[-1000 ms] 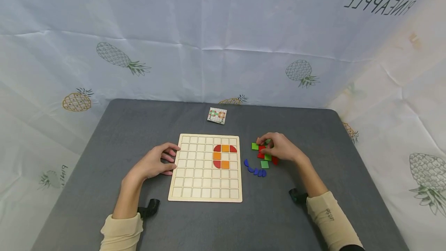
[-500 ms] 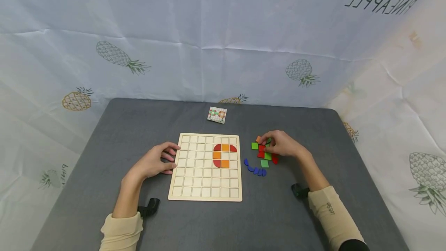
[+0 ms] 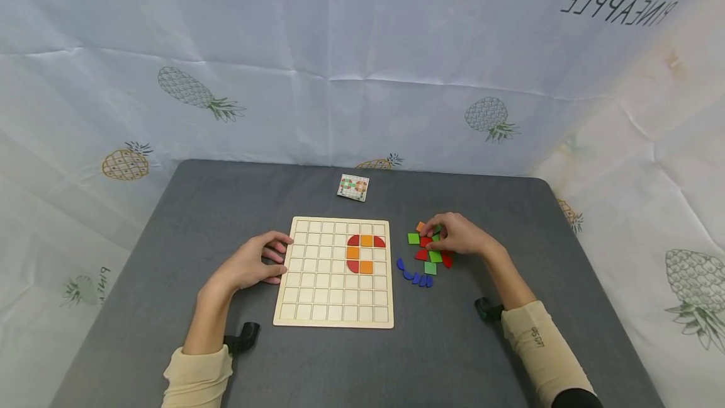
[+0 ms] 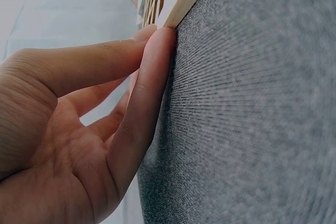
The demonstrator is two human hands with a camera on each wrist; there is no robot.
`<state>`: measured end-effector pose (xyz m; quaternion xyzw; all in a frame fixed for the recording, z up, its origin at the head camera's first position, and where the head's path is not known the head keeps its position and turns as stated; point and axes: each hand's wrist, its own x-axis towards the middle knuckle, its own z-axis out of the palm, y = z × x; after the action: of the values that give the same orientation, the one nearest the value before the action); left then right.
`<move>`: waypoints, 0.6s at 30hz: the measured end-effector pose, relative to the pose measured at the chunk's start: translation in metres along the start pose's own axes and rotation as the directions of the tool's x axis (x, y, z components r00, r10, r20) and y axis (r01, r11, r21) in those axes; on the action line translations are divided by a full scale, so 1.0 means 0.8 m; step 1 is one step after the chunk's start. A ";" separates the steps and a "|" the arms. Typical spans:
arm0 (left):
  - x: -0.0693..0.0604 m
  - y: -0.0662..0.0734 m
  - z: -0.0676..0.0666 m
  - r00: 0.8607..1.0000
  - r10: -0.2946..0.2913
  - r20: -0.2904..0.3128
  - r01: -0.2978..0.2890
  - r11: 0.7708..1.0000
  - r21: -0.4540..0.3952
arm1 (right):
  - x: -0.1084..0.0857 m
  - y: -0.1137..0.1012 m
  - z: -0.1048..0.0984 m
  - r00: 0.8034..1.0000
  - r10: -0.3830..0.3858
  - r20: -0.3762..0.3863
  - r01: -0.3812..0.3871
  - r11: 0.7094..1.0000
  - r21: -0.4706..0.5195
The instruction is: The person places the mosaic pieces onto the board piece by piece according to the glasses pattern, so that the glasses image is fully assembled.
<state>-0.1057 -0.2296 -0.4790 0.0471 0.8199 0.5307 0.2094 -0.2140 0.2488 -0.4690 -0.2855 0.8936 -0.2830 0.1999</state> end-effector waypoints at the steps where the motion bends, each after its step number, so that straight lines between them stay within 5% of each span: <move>1: 0.000 0.000 0.000 1.000 0.000 0.001 0.000 1.000 -0.001 | 0.000 0.001 0.000 1.000 -0.001 0.000 0.001 1.000 -0.001; 10: 0.000 0.001 0.000 1.000 0.005 0.005 -0.005 1.000 -0.002 | -0.004 -0.003 0.000 0.999 -0.015 -0.034 0.015 1.000 0.009; 18: -0.001 0.001 0.000 1.000 0.002 0.003 -0.002 1.000 -0.001 | 0.000 -0.036 0.013 0.989 -0.142 -0.041 0.142 0.990 -0.015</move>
<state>-0.1052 -0.2295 -0.4783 0.0484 0.8194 0.5312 0.2101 -0.1967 0.2252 -0.4590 -0.3434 0.8768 -0.2969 0.1586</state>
